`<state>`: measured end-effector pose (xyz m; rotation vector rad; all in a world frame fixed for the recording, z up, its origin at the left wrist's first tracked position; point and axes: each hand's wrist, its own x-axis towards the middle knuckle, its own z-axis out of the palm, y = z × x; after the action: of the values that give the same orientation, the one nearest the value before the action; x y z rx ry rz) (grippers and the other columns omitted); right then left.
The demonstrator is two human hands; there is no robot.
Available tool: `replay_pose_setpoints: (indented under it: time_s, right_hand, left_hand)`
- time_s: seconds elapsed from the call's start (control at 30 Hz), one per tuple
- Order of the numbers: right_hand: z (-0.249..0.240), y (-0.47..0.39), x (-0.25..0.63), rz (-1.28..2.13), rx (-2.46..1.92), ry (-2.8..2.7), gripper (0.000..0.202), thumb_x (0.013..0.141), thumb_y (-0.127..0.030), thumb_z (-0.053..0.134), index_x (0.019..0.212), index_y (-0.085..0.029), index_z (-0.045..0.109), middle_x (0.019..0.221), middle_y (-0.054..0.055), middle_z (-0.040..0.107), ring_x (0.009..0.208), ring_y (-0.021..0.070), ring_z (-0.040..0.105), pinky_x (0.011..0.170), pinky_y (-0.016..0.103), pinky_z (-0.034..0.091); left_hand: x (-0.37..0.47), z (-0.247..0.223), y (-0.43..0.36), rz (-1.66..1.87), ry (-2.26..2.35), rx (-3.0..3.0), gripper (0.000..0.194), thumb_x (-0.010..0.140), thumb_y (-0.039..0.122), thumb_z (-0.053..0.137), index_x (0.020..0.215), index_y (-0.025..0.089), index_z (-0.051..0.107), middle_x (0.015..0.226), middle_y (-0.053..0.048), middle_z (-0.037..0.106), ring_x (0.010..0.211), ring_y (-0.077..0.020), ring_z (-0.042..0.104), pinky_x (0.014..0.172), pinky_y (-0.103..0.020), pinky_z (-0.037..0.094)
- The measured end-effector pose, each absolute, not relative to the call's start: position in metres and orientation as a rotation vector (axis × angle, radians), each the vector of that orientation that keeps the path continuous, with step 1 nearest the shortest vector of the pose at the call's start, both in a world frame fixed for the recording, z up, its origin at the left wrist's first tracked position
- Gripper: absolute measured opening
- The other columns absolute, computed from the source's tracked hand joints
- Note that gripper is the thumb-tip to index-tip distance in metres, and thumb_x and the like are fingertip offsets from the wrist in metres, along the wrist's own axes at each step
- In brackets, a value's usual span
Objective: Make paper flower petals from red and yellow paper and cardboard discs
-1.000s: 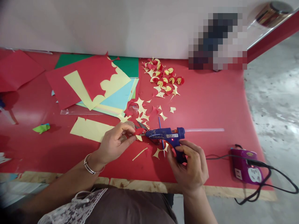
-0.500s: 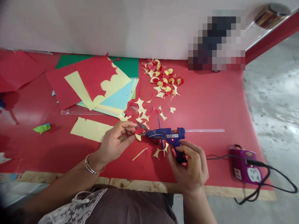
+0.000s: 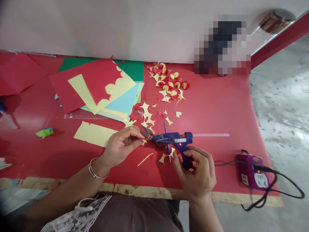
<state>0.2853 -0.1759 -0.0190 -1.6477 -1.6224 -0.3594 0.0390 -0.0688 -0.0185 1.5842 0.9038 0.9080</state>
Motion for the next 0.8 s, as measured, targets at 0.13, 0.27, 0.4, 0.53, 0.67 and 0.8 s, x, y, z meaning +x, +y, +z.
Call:
replay_pose_setpoints:
  time_s: [0.13, 0.27, 0.4, 0.53, 0.67, 0.8]
  right_hand:
    - [-0.021, -0.179, 0.285, -0.288, -1.693, -1.556, 0.032, 0.082, -0.025, 0.093, 0.099, -0.021, 0.067, 0.094, 0.005, 0.078, 0.081, 0.0209, 0.076, 0.07, 0.033, 0.062]
    - [-0.03, -0.186, 0.292, -0.176, -1.788, -1.409, 0.034, 0.081, -0.032, 0.094, 0.099, -0.02, 0.069, 0.102, 0.007, 0.078, 0.083, 0.0219, 0.076, 0.066, 0.033, 0.061]
    - [-0.036, -0.189, 0.307, -0.138, -1.893, -1.262, 0.037, 0.08, -0.041, 0.093, 0.102, -0.019, 0.073, 0.099, 0.007, 0.077, 0.08, 0.0219, 0.074, 0.068, 0.034, 0.062]
    - [-0.039, -0.185, 0.327, -0.213, -2.053, -1.123, 0.042, 0.075, -0.047, 0.095, 0.099, -0.019, 0.076, 0.09, 0.005, 0.075, 0.066, 0.019, 0.067, 0.057, 0.03, 0.051]
    - [-0.048, -0.182, 0.348, -0.309, -2.093, -1.104, 0.041, 0.071, -0.047, 0.098, 0.094, -0.019, 0.077, 0.075, 0.0, 0.066, 0.057, 0.0177, 0.058, 0.056, 0.031, 0.043]
    - [-0.054, -0.181, 0.364, -0.38, -2.044, -1.256, 0.037, 0.07, -0.038, 0.099, 0.093, -0.02, 0.075, 0.074, 0.001, 0.065, 0.06, 0.0199, 0.057, 0.059, 0.033, 0.04]
  left_hand:
    - [0.042, -0.016, -0.068, 0.842, 0.876, 1.33, 0.007, 0.095, 0.026, 0.076, 0.092, 0.02, 0.073, 0.086, -0.004, 0.074, 0.074, -0.0141, 0.069, 0.067, -0.028, 0.058]
    - [0.043, -0.018, -0.066, 0.771, 0.865, 1.123, 0.013, 0.091, 0.029, 0.08, 0.092, 0.021, 0.069, 0.076, -0.001, 0.073, 0.07, -0.0136, 0.069, 0.069, -0.028, 0.061]
    - [0.043, -0.019, -0.066, 0.759, 0.854, 0.998, 0.021, 0.087, 0.035, 0.085, 0.091, 0.02, 0.071, 0.075, -0.001, 0.072, 0.071, -0.0143, 0.069, 0.068, -0.028, 0.061]
    - [0.042, -0.017, -0.066, 0.764, 0.837, 0.874, 0.023, 0.083, 0.034, 0.089, 0.087, 0.019, 0.072, 0.076, 0.0, 0.072, 0.068, -0.0127, 0.068, 0.068, -0.027, 0.061]
    - [0.041, -0.014, -0.066, 0.782, 0.827, 0.775, 0.024, 0.08, 0.031, 0.091, 0.084, 0.019, 0.071, 0.075, 0.001, 0.071, 0.066, -0.0105, 0.067, 0.069, -0.026, 0.06]
    - [0.04, -0.012, -0.066, 0.773, 0.846, 0.741, 0.024, 0.079, 0.03, 0.091, 0.084, 0.019, 0.07, 0.075, 0.001, 0.07, 0.066, -0.0101, 0.066, 0.068, -0.025, 0.06]
